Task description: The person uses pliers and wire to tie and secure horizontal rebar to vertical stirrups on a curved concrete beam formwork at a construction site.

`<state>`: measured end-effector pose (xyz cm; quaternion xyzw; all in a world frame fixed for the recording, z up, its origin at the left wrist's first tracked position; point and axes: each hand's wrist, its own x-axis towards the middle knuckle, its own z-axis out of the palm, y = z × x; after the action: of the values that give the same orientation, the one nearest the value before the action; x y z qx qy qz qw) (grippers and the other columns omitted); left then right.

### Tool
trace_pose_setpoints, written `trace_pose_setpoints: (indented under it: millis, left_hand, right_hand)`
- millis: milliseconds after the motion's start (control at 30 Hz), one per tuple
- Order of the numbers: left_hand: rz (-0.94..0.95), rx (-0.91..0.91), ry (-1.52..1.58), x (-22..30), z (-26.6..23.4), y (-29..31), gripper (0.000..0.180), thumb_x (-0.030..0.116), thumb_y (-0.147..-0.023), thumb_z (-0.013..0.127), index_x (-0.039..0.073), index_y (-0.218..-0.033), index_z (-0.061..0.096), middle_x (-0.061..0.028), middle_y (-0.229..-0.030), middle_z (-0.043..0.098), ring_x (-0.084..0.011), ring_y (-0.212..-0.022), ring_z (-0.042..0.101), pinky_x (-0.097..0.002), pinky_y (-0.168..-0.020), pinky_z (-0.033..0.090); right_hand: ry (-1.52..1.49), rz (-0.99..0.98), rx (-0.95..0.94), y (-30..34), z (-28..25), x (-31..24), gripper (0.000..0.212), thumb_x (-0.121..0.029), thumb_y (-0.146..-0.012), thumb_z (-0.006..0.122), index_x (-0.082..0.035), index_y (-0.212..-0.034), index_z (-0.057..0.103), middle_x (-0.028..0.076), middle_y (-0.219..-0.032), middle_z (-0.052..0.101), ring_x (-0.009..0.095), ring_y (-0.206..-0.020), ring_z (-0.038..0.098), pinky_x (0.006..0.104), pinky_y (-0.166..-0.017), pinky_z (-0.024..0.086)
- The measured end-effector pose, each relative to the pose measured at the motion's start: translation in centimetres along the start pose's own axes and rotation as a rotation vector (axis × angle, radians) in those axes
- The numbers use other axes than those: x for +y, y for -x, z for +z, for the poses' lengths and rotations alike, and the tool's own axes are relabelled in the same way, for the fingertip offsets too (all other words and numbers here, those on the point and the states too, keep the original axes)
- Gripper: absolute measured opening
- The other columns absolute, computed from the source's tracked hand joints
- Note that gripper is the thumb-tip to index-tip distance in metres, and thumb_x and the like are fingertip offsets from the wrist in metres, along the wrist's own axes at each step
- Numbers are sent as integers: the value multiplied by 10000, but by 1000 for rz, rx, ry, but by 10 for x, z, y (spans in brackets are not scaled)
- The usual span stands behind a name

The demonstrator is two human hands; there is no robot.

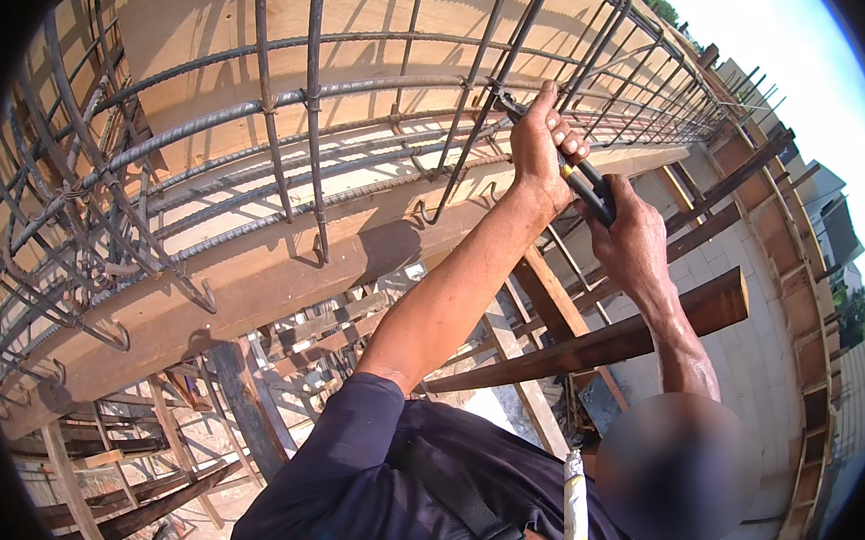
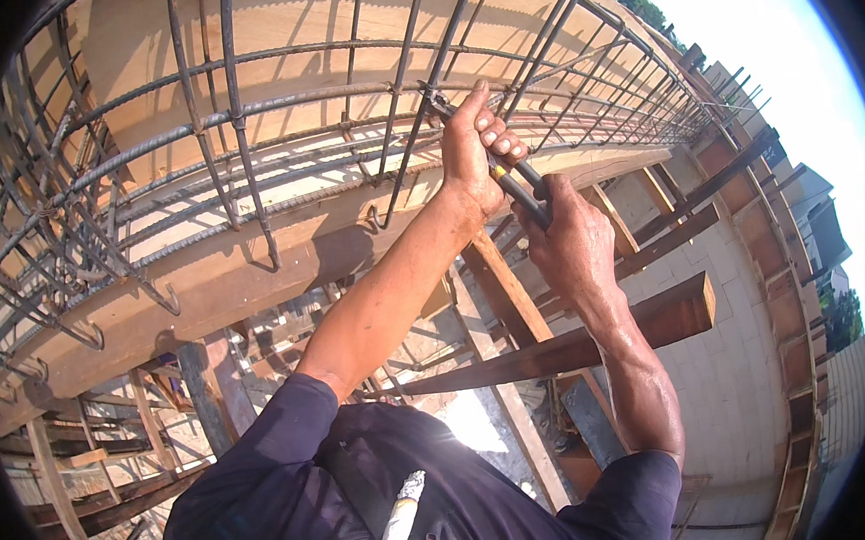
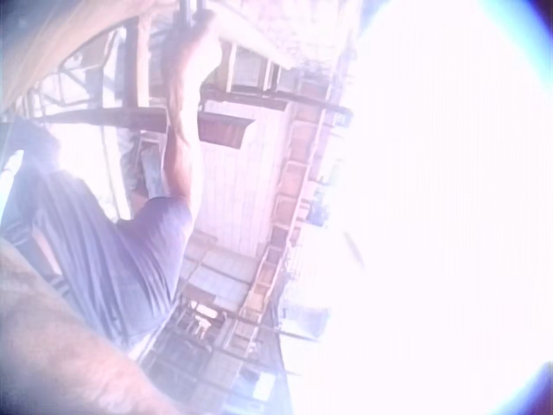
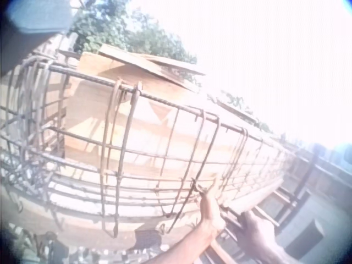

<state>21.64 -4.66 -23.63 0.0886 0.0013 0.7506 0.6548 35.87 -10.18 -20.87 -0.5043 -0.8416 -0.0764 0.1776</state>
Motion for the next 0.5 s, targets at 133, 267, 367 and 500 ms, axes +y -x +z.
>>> trace_pose_setpoints:
  millis: [133,267,367,500]
  left_hand:
    - [92,-198,-118,0,-27,2,412,521,-870,750,155,-822,566,1,-717,607,-187,-774,687,-324,-715,570]
    - [-144,-487,185,5,-39,-15,497,569,-925,659,217,-639,457,67,-551,439,-99,-563,538,-281,-592,468]
    - [-50,-258,-12,3,-26,-5,560,535,-982,593,242,-599,307,87,-505,252,-76,-441,327,-273,-508,362]
    - [20,3,19,0,2,1,502,448,-1006,571,217,-642,315,74,-525,240,-86,-436,285,-289,-489,316]
  right_hand:
    - [-694,234,-432,-13,-10,15,397,-401,-939,705,-25,-979,581,-4,-689,532,114,-549,480,283,-496,391]
    - [-1342,546,-863,-13,-1,26,376,-435,-926,726,-91,-943,572,-38,-657,481,38,-468,416,205,-380,260]
    - [-759,199,-565,-8,0,23,511,-300,-810,841,-46,-1154,561,61,-705,594,217,-589,616,348,-512,469]
    - [131,-112,128,13,5,4,711,-176,-737,854,-57,-1338,492,124,-835,678,363,-792,678,472,-720,526]
